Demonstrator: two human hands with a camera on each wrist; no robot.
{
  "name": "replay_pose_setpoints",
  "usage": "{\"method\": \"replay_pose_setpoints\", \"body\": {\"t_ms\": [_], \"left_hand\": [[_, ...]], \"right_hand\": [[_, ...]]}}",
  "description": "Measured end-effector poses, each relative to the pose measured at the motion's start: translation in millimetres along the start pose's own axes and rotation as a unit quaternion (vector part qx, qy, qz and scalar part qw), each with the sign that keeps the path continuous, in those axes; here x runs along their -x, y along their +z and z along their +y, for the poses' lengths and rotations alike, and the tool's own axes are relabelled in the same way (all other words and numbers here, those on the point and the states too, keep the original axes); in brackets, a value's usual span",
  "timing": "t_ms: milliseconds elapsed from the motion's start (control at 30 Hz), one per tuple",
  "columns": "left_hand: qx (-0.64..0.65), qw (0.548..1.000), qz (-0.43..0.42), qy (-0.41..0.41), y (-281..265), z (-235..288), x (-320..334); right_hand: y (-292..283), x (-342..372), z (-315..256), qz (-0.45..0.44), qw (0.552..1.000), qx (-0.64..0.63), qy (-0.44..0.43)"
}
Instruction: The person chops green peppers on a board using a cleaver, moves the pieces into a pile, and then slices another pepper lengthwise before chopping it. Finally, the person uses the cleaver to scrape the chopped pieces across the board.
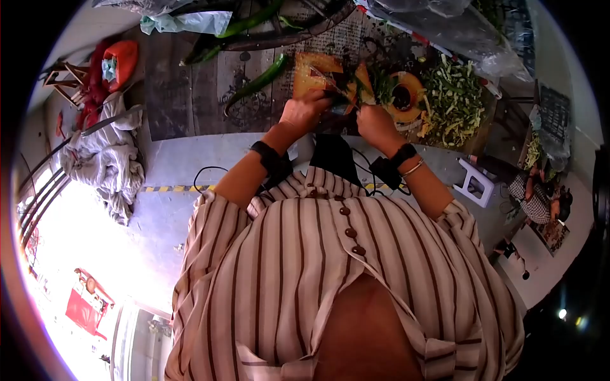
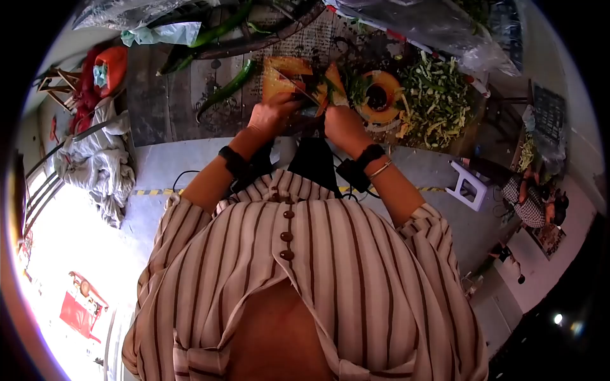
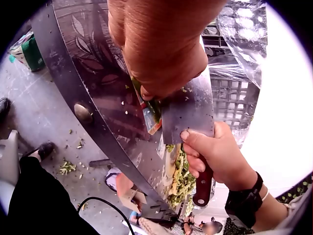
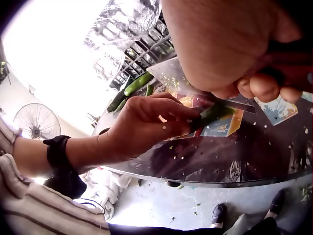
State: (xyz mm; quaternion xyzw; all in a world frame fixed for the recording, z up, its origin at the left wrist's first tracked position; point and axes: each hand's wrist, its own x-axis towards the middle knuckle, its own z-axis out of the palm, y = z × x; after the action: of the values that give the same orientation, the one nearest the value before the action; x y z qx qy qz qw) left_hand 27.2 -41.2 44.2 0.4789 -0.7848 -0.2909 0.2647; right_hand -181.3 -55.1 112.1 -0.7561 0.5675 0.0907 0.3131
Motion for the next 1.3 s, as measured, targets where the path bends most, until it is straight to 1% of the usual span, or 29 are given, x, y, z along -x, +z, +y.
{"method": "replay_pose_setpoints", "body": {"t_ms": [100, 200, 267, 300, 367, 433, 500, 567, 633, 700, 733, 800, 933, 1000, 1167, 1233, 1300], "left_hand": [[0.003, 1.000, 0.002, 0.000, -2, 1, 0], [-0.002, 1.000, -0.004, -0.004, 0, -1, -1], [-0.005, 1.000, -0.019, -0.008, 2, 0, 3], [-0.001, 1.000, -0.017, -0.009, 2, -1, 3], [-0.001, 1.000, -0.009, -0.008, 4, -1, -1], [-0.002, 0.999, -0.034, -0.004, 3, -5, -4], [0.002, 1.000, -0.011, 0.006, 2, -2, -3], [0.010, 1.000, 0.012, 0.005, 3, -2, -3], [0.005, 1.000, -0.017, -0.011, 2, 2, -2], [0.008, 1.000, -0.022, -0.010, 1, 3, -2], [0.008, 1.000, -0.022, -0.008, 0, 3, -4], [0.001, 1.000, -0.021, -0.002, 3, 0, -3], [-0.025, 0.999, -0.033, 0.000, 6, -4, -2], [-0.021, 0.999, -0.033, 0.002, 7, -5, -2], [-0.023, 0.999, -0.045, -0.008, 7, -4, -2], [0.010, 1.000, -0.002, 0.015, 7, -3, -2], [0.006, 1.000, -0.004, 0.015, 6, -3, -2]], "right_hand": [[-2, -1, -3, -0.001, 1.000, -0.012, 0.018], [-3, -6, -5, -0.024, 0.999, -0.030, 0.026], [6, -10, -1, 0.026, 0.997, -0.070, 0.016], [8, -16, -3, 0.028, 0.997, -0.070, 0.016], [11, -29, -7, 0.066, 0.996, -0.068, 0.000], [8, -33, -9, 0.086, 0.994, -0.065, -0.011], [0, -30, -9, 0.082, 0.992, -0.098, 0.006], [-10, -20, -9, 0.079, 0.993, -0.083, 0.001], [-13, -7, -13, 0.068, 0.995, -0.076, 0.006], [-15, 0, -13, 0.025, 0.998, -0.049, -0.003], [-13, 1, -11, 0.025, 0.998, -0.049, -0.002], [-9, 2, -8, -0.005, 1.000, -0.023, -0.009], [-4, 1, -6, -0.017, 1.000, 0.000, -0.003], [-2, 2, -6, 0.008, 1.000, 0.005, 0.000], [-2, 3, -8, 0.005, 1.000, 0.009, 0.005], [-5, 3, -10, 0.005, 1.000, 0.009, 0.006], [-8, 3, -10, -0.008, 1.000, 0.030, 0.005]]}}
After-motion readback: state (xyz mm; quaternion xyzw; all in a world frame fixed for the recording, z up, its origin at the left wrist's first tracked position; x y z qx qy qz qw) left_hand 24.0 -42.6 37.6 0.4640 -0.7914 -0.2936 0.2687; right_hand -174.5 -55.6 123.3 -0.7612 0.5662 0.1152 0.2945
